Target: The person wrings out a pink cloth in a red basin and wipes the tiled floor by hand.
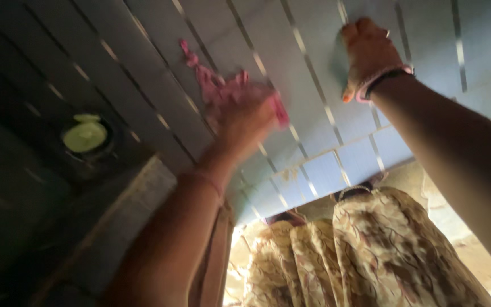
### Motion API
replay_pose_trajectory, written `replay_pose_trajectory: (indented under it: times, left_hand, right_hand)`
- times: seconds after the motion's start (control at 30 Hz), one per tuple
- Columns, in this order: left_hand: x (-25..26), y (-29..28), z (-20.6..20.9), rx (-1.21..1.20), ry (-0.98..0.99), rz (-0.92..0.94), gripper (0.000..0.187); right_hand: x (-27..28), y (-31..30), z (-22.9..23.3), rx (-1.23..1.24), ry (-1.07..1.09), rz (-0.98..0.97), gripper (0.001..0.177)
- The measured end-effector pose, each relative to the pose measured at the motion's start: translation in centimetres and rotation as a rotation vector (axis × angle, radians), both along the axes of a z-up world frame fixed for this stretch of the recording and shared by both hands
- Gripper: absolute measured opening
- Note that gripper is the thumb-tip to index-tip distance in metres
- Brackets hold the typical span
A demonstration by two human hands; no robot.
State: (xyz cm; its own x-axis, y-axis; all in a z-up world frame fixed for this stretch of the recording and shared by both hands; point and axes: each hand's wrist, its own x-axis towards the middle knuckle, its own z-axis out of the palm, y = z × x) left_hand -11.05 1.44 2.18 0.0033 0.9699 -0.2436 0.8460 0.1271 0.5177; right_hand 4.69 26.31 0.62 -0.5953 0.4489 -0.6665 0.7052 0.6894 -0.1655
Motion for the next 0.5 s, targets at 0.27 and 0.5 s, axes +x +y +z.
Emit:
replay_pose_trajectory:
  times: [0.27,0.5]
  left_hand:
    - [4.4,0.8,-0.7,0.019,-0.229,0.679,0.01]
    - [3.1,-3.6,-3.8,0.189,-0.479,0.443,0.021]
  right_hand:
    - [0.0,-0.2,-0.1,-0.007,-0.016,0.015,0.117]
    - [0.7,-0.1,-1.2,0.073,-0.033,0.14,0.118]
